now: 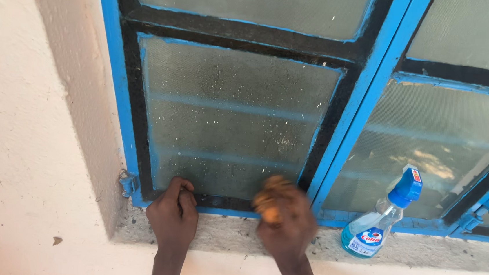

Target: The person sprays window cleaning liquid on a window pane and wipes the surface thoroughly with a cloth by hand.

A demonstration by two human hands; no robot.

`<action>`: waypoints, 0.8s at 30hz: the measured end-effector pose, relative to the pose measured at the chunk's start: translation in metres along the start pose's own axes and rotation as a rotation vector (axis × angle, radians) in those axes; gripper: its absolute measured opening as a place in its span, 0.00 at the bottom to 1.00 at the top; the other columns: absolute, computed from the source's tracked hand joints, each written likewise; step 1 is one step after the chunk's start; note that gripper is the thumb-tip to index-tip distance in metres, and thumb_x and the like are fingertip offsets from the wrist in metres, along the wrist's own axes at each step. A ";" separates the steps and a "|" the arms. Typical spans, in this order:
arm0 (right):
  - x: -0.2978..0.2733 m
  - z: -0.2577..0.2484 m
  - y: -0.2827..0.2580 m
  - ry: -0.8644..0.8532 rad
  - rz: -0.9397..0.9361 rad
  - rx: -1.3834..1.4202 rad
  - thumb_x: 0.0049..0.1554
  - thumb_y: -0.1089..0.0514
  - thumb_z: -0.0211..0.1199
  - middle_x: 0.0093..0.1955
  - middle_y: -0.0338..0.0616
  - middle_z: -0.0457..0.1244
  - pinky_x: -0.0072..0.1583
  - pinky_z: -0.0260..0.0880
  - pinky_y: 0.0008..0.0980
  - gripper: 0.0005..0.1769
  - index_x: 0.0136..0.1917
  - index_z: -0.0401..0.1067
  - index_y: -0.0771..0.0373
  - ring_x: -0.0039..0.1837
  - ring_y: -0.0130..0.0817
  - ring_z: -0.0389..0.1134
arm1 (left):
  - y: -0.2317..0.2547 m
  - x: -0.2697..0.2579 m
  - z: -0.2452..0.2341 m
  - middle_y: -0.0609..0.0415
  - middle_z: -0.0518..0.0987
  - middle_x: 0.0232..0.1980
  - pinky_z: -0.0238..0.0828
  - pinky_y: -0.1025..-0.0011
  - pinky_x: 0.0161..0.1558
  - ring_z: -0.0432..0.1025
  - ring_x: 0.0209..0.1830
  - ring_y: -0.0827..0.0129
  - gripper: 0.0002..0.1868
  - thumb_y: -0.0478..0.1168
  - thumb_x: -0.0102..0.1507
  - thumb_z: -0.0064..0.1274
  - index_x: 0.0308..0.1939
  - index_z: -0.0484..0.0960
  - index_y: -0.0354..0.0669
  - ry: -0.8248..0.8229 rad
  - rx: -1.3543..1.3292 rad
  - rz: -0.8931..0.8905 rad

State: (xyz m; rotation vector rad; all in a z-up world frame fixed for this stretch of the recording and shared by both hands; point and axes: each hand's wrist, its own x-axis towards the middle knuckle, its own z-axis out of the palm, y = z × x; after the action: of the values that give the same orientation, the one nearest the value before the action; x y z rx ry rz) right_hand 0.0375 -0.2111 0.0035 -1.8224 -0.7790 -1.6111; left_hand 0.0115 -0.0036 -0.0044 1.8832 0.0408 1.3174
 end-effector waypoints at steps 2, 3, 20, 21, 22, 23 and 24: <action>-0.003 -0.004 0.001 0.044 0.154 -0.108 0.44 0.68 0.68 0.60 0.48 0.63 0.55 0.79 0.35 0.22 0.54 0.76 0.65 0.59 0.41 0.72 | 0.001 0.000 0.000 0.53 0.79 0.20 0.67 0.70 0.21 0.75 0.16 0.70 0.11 0.28 0.62 0.41 0.32 0.80 0.39 -0.027 0.020 -0.016; -0.004 -0.005 0.002 0.067 0.231 -0.163 0.43 0.69 0.66 0.61 0.51 0.61 0.55 0.79 0.36 0.24 0.55 0.75 0.67 0.59 0.43 0.71 | 0.001 0.001 0.000 0.53 0.79 0.19 0.67 0.70 0.20 0.75 0.15 0.69 0.11 0.28 0.61 0.42 0.32 0.81 0.39 -0.040 0.030 -0.022; -0.009 -0.003 0.006 -0.216 0.111 0.052 0.43 0.67 0.68 0.59 0.49 0.62 0.50 0.81 0.31 0.24 0.54 0.72 0.64 0.54 0.42 0.74 | 0.004 0.003 0.003 0.53 0.80 0.22 0.68 0.68 0.23 0.75 0.17 0.68 0.11 0.30 0.62 0.43 0.31 0.82 0.41 -0.120 0.079 0.008; -0.009 -0.003 0.006 -0.304 0.085 0.095 0.41 0.66 0.69 0.59 0.49 0.62 0.49 0.81 0.31 0.24 0.54 0.72 0.65 0.53 0.42 0.75 | 0.003 0.002 0.003 0.53 0.80 0.22 0.68 0.69 0.23 0.75 0.17 0.68 0.11 0.30 0.61 0.43 0.31 0.82 0.41 -0.116 0.074 0.011; -0.009 -0.003 0.006 -0.238 0.071 0.081 0.42 0.66 0.69 0.60 0.51 0.61 0.51 0.81 0.32 0.25 0.55 0.71 0.66 0.54 0.44 0.74 | 0.003 0.002 0.003 0.53 0.80 0.22 0.68 0.69 0.22 0.75 0.17 0.68 0.11 0.30 0.62 0.43 0.31 0.82 0.41 -0.115 0.066 0.018; -0.008 -0.003 0.007 -0.172 0.057 0.067 0.43 0.66 0.69 0.61 0.52 0.60 0.52 0.81 0.33 0.26 0.57 0.71 0.67 0.55 0.45 0.73 | 0.002 0.002 0.003 0.53 0.80 0.22 0.68 0.69 0.22 0.75 0.17 0.69 0.11 0.30 0.62 0.43 0.31 0.82 0.41 -0.113 0.059 0.025; -0.008 -0.002 0.007 -0.103 0.044 0.053 0.45 0.66 0.68 0.62 0.53 0.60 0.53 0.81 0.34 0.27 0.59 0.71 0.68 0.56 0.46 0.73 | 0.001 0.003 0.004 0.54 0.80 0.22 0.68 0.70 0.22 0.75 0.17 0.69 0.11 0.30 0.62 0.42 0.31 0.82 0.41 -0.111 0.051 0.034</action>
State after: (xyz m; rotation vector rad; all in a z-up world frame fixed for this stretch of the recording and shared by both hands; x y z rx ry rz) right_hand 0.0406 -0.2174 -0.0045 -1.8837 -0.8142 -1.4647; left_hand 0.0151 -0.0054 -0.0021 2.0058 -0.0152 1.2430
